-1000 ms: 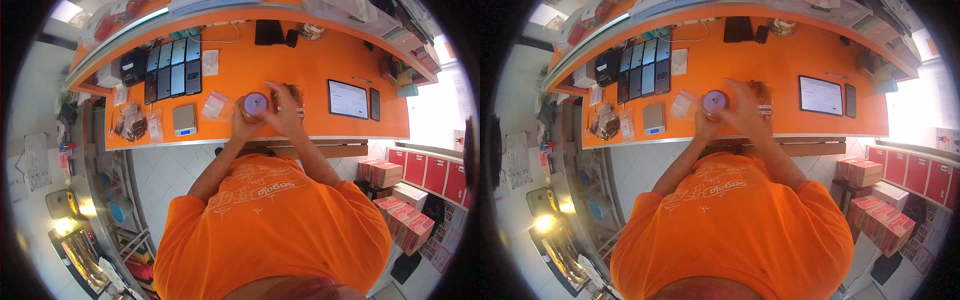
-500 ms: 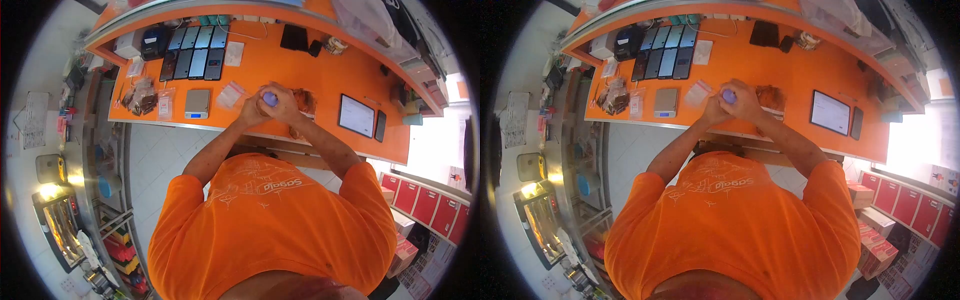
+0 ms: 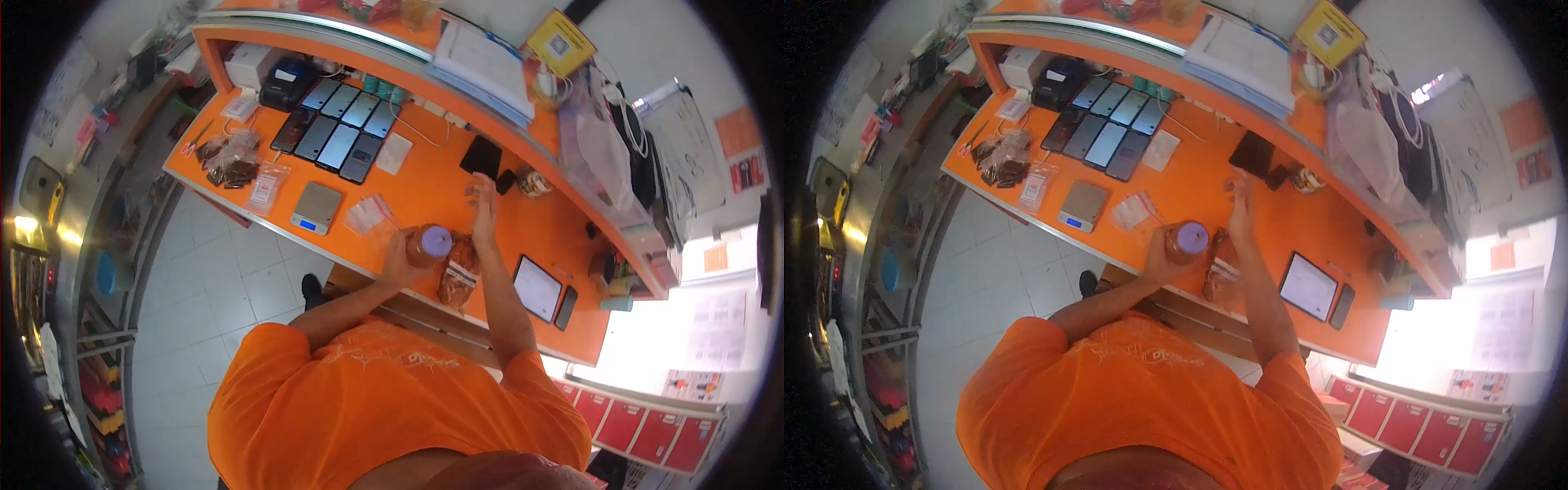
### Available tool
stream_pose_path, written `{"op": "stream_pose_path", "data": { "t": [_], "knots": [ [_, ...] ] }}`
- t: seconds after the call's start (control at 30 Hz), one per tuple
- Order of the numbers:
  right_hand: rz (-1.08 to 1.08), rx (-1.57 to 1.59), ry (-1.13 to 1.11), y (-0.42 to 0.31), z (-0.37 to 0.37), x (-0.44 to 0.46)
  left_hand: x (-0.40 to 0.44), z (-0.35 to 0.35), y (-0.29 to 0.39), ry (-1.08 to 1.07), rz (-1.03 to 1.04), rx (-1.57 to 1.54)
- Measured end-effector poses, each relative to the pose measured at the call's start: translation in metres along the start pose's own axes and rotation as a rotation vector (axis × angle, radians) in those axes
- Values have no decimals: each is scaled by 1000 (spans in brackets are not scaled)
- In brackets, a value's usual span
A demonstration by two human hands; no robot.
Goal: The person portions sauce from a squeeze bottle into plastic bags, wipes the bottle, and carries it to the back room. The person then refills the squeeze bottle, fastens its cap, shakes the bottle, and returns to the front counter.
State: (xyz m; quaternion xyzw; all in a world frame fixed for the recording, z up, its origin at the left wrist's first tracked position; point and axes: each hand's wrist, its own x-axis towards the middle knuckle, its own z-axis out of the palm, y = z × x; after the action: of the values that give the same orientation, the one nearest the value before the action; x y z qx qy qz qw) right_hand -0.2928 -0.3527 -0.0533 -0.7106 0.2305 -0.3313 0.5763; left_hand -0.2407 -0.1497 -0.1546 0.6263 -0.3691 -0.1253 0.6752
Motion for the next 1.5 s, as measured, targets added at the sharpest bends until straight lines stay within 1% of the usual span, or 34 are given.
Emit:
{"op": "stream_pose_path", "data": {
  "t": [0.03, 0.07, 0.13, 0.17, 0.23, 0.3, 0.37, 0.43, 0.47, 0.5, 0.57, 0.63, 0.67, 0.7, 0.77, 0.83, 0.9, 0.97, 1.07, 1.17, 1.27, 1.37, 1.43, 1.47, 1.5],
  "knots": [
    [49, -73, -21, 2, 4, 29, -1, -1, -6, 9, 30, 57],
    [-12, -321, -143, 12, 14, 56, -2, -2, -12, 17, 54, 117],
    [-147, -797, -386, 53, 45, 107, -2, -15, 0, -57, -5, 176],
    [-203, -780, -372, 80, 68, 129, -1, -22, 9, -99, -41, 208],
    [-297, -742, -342, 129, 112, 147, -3, -28, 18, -106, -74, 207],
    [-530, -1049, -279, 152, 131, 145, -1, -33, 19, -107, -91, 213],
    [-507, -1155, -310, 162, 134, 142, -4, -36, 20, -114, -105, 208],
    [-209, -1063, -427, 150, 122, 153, -4, -39, 9, -124, -46, 300],
    [-78, -832, -423, 148, 111, 157, -7, -38, 6, -141, -24, 334],
    [58, -604, -401, 144, 94, 149, -11, -39, 7, -151, -55, 304],
    [131, -454, -238, 89, 57, 120, -1, -42, 8, -155, -90, 248],
    [54, -368, -169, -19, 33, 59, 6, -43, 2, -144, -5, 224],
    [63, -323, -188, -56, 23, 22, 9, -43, 1, -133, 37, 212],
    [70, -274, -207, -80, 17, -12, 12, -42, 1, -145, 21, 196],
    [-352, -540, -442, -78, 12, -58, 16, -43, -1, -176, -8, 172],
    [-206, -613, -350, -107, 44, -92, 18, -44, -2, -225, -33, 157],
    [-125, -643, -296, -107, 50, -98, 21, -44, -4, -266, -38, 146],
    [-103, -634, -285, -82, 40, -92, 20, -43, -9, -299, -27, 140],
    [145, -679, -168, -94, 63, -79, 21, -42, -12, -323, -70, 103],
    [-37, -950, -211, -109, 77, -70, 22, -43, -9, -334, -71, 108],
    [-48, -1125, -164, -102, 87, -74, 19, -36, -12, -250, 14, 146],
    [-98, -1021, 21, -77, 94, -79, 11, -12, -21, -82, 1, -63],
    [-170, -840, 94, -48, 93, -81, 9, 2, -28, -77, -82, -211],
    [-204, -747, 124, -38, 90, -79, 10, 6, -31, -72, -50, -191],
    [-209, -717, 100, -33, 86, -75, 15, 7, -29, -66, -17, -172]
  ]
}}
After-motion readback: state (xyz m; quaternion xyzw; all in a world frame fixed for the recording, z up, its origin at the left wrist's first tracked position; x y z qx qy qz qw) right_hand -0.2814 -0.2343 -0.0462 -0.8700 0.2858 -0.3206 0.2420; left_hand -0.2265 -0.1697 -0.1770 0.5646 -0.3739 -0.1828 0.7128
